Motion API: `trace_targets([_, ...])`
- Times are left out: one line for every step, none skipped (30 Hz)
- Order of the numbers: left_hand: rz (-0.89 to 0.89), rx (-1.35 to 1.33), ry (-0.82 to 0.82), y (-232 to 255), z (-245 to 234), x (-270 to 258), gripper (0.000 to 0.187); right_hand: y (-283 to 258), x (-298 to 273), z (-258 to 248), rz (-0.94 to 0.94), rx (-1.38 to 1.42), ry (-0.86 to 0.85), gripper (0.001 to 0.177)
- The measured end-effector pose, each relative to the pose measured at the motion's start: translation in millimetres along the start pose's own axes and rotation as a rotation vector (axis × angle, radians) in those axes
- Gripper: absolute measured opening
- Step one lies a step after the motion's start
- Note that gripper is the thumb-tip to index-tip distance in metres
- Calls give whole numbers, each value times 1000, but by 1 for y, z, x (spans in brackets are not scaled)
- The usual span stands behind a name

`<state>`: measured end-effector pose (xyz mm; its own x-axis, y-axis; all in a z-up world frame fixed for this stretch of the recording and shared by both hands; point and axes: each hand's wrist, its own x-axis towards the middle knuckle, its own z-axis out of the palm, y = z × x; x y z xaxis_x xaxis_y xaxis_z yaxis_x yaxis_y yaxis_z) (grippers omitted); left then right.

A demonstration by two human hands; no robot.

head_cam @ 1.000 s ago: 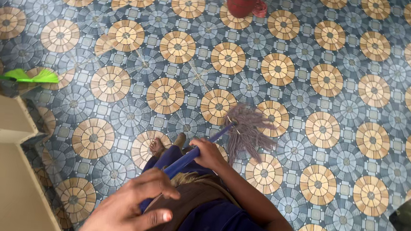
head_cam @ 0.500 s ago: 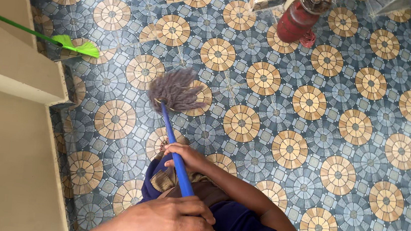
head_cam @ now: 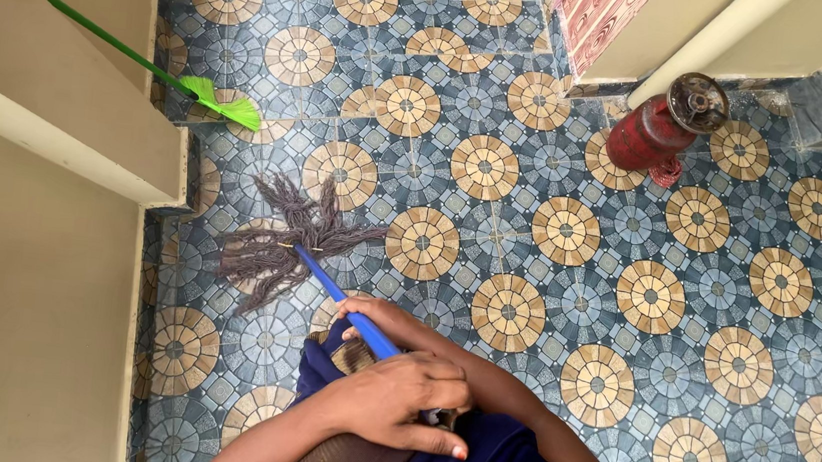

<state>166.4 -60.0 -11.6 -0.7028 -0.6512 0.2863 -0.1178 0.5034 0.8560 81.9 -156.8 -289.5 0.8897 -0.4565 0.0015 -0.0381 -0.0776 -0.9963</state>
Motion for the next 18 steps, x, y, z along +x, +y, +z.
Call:
trace_targets([5,-14,5,-12,-1,4,44,7,6,-8,258,357,51,31])
trace_targets([10,-27,10,-23,0,10,43,17,11,-17,516,714,103,30])
trace_targets([17,-42,14,-35,0,16,42,28,13,-27,434,612,102,27])
trace_targets([-48,-12,-54,-47,0,25,42,40,16,-41,351,510,100,27])
trace_targets([-112,16,-124,-58,1,34,42,53,16,-52,270,411,101,30])
trace_targets([-176,44,-196,-69,3,43,42,65,14,-65,195,382,139,28])
trace_targets([-123,32,-173,-76,4,50,41,74,13,-76,120,355,180,25])
trace_targets([-70,19,-149,-82,5,57,40,80,11,-85,45,326,220,23])
trace_targets([-14,7,-124,-87,3,61,39,83,6,-95,-14,118,269,26])
trace_targets([70,-11,-58,-90,-1,61,36,84,1,-105,-71,-91,316,30])
trace_targets([159,-28,9,-93,-5,61,33,84,-3,-120,-127,-307,360,34])
trace_targets([249,-46,75,-97,-9,63,31,85,-3,-137,4,53,452,30])
trace_targets([242,-67,67,-100,-10,62,30,86,-5,-144,140,426,539,27])
trace_targets([235,-88,59,-105,-12,62,30,85,-12,-149,274,803,616,25])
trace_targets([226,-109,48,-109,-15,62,29,85,-22,-150,196,511,639,27])
trace_targets([202,-173,34,-113,-15,60,27,84,-32,-152,120,217,652,31])
trace_targets([185,-225,22,-119,-17,60,27,82,-36,-161,34,-86,652,36])
trace_targets([169,-277,9,-126,-18,59,28,79,-42,-164,107,230,795,34])
